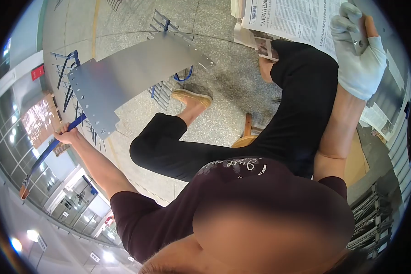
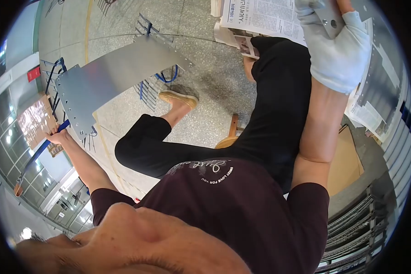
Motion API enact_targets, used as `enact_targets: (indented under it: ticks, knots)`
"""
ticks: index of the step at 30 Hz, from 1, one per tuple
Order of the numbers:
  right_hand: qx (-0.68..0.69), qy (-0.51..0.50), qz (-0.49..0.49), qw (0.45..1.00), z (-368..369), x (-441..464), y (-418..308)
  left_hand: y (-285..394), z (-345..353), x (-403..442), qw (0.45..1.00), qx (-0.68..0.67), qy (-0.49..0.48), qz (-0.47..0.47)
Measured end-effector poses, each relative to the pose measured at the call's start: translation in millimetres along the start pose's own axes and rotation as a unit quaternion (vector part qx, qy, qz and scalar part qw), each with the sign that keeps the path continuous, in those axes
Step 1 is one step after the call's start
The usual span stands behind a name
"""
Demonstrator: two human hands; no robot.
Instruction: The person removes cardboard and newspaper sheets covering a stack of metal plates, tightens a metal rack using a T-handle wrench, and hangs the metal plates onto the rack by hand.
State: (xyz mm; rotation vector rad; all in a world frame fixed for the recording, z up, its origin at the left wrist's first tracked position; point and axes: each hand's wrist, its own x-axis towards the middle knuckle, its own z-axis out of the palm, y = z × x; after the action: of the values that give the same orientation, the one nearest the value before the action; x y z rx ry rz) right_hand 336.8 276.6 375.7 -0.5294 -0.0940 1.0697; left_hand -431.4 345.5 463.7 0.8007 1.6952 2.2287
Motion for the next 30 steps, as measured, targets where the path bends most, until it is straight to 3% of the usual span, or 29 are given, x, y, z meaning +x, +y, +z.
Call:
enact_targets:
  ticks: [3,9,12,15,19,22,28,30]
  knots:
    - [0.021,-0.044,0.018,0.999,-7.4,2.8,4.6,3.2,-0.1,-7.7,1.0,-0.009,-0.009,-0.01]
    - [0.037,-0.029,0.039,0.998,-7.9,6.3,6.0,-0.7,-5.9,-1.2,0.999,-0.012,0.031,-0.009]
    - [0.117,-0.073,0.088,0.987,-25.8,16.9,7.2,2.0,5.0,-15.3,0.999,-0.008,0.053,0.012]
    - [0.047,-0.012,0.06,0.997,-3.7,4.6,1.5,1.4,0.0,-7.4,0.999,-0.011,0.038,0.001]
    - [0.073,-0.072,0.078,0.992,-9.4,9.0,-1.2,3.6,4.6,-14.3,0.999,-0.015,0.039,0.0]
    - [0.032,-0.031,0.047,0.998,-3.5,3.6,-1.0,4.9,-0.2,-9.6,0.999,-0.015,0.029,-0.013]
    - [0.006,-0.016,0.077,0.997,-18.0,10.9,-6.8,5.0,-0.2,-11.6,1.0,-0.023,0.012,-0.016]
    - [0.026,-0.069,0.123,0.99,-31.5,16.8,-12.1,3.6,-8.4,-5.0,1.0,-0.02,-0.002,-0.01]
